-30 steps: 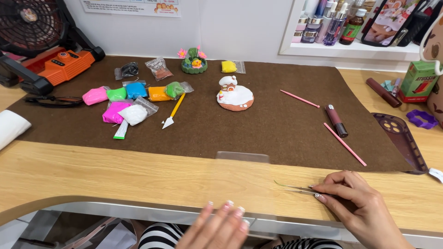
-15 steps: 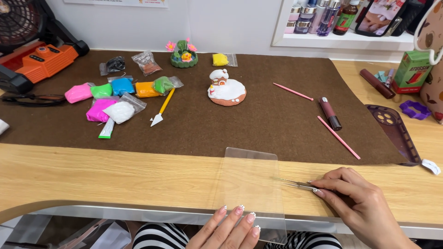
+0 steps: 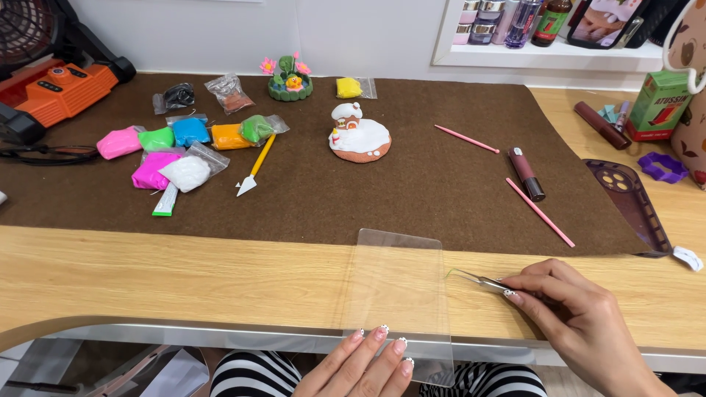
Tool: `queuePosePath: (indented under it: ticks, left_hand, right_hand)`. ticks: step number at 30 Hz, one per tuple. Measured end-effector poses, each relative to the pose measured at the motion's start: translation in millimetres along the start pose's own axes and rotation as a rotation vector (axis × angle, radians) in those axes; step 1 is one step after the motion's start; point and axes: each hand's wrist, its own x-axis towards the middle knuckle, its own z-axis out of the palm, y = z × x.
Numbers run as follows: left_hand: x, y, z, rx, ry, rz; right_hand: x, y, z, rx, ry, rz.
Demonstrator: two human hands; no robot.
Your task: The person uses tweezers to place and adjust small colored clay pieces onto a larger clay figure resembling a dessert. They carefully position a yellow piece and then a green piece on the white surface of the figure.
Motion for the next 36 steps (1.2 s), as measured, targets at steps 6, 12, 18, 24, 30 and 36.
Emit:
queuePosePath:
  ticks: [6, 12, 18, 24, 30, 36]
  left_hand:
    - [-1, -29, -22, -0.060, -0.127, 0.023]
    - [19, -64, -27, 0.015, 0.034, -0.134]
    - [23, -65, -28, -0.186, -0.071, -0.474]
    - [77, -44, -19, -0.478, -0.022, -0.683]
    - [107, -5, 27, -0.614, -0.341, -0.596]
    - [111, 5, 39, -0.561, -0.263, -0.599]
  right_hand:
    - [-3, 9, -8, -0.078, 0.011, -0.013]
    - [-9, 15, -12, -0.147, 0.055, -0.100]
    - [-12, 18, -10, -0.188, 0.085, -0.098]
    - [-12, 7, -13, -0.215, 0.098, -0.177]
    - [-6, -11, -14, -0.088, 0.085, -0.166]
    - [-6, -9, -13, -0.067, 0.057, -0.133]
